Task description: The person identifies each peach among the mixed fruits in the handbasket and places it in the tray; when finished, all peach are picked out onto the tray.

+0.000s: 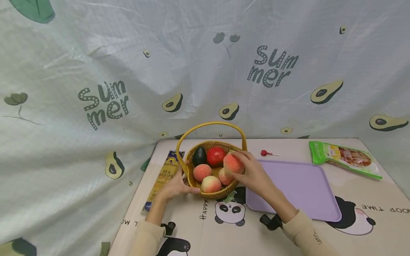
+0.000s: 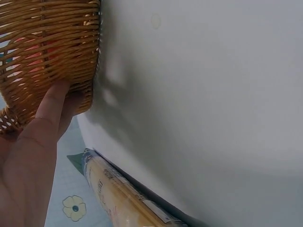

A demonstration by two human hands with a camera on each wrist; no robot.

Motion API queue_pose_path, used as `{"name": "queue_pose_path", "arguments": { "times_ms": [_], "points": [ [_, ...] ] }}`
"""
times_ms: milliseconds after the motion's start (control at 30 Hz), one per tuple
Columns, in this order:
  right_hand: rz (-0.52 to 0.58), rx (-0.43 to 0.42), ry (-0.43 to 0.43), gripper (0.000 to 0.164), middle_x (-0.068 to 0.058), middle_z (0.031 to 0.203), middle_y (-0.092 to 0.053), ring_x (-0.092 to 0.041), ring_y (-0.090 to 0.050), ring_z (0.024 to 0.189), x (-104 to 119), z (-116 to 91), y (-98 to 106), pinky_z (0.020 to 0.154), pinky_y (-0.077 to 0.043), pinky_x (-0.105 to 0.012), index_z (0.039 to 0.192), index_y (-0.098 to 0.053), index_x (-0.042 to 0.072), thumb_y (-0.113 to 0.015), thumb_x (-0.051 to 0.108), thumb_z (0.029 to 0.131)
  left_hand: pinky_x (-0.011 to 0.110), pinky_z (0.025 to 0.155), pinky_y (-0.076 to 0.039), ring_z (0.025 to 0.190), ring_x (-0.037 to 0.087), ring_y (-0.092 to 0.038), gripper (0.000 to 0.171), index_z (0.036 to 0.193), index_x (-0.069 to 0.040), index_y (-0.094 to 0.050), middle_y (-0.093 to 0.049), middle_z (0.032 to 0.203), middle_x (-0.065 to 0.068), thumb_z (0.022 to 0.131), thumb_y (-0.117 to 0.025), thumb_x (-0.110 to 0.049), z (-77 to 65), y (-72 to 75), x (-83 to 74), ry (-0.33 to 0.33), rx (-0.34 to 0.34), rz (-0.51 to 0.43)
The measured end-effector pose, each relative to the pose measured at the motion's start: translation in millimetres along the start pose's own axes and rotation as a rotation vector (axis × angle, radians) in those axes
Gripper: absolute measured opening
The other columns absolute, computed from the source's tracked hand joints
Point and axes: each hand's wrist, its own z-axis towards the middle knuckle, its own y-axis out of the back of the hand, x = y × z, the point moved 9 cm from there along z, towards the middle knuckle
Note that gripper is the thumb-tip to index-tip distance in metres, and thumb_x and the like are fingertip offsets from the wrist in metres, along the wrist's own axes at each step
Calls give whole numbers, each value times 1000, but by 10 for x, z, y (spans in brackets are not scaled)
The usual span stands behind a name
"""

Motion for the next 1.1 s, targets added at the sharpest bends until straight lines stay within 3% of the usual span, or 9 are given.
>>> {"name": "queue_pose_path", "arguments": {
  "times_ms": [233,500,667,900,1100],
  "points": [
    [-93,-30,33,68,-20,136,-61,-38,-66,118,-256,-454,236,93,-61,-51,138,-61,3,-91,7,77,61,126,-24,157,47,-23,140,168,-28,2,-11,176,11,70,-99,-20,-60,-59,82,9,16,-12],
    [-126,-29,20,68,-19,123,-66,-32,-68,104,-452,-813,268,77,-62,-41,131,-64,3,-94,6,69,61,125,-27,156,48,-26,138,168,-30,0,-12,176,9,71,-98,-24,-42,-51,55,-9,10,12],
    [-113,4,-27,69,-18,123,-66,-28,-68,102,-574,-947,162,73,-61,-34,131,-64,4,-95,10,70,61,125,-28,156,48,-27,139,167,-30,2,-11,176,8,71,-98,-25,-29,-37,41,-14,8,33],
    [-94,17,-52,69,-17,123,-67,-33,-69,110,-642,-1044,33,85,-62,-46,133,-64,5,-95,19,73,61,125,-29,155,48,-28,140,167,-30,3,-11,176,7,71,-98,-27,-13,-19,32,-21,6,39],
    [-70,11,-51,69,-16,124,-67,-32,-69,110,-658,-1070,-28,82,-63,-40,134,-62,5,-94,18,75,60,125,-29,156,47,-27,139,168,-29,1,-13,176,8,71,-99,-28,4,-2,35,-26,3,41]
  ]
}}
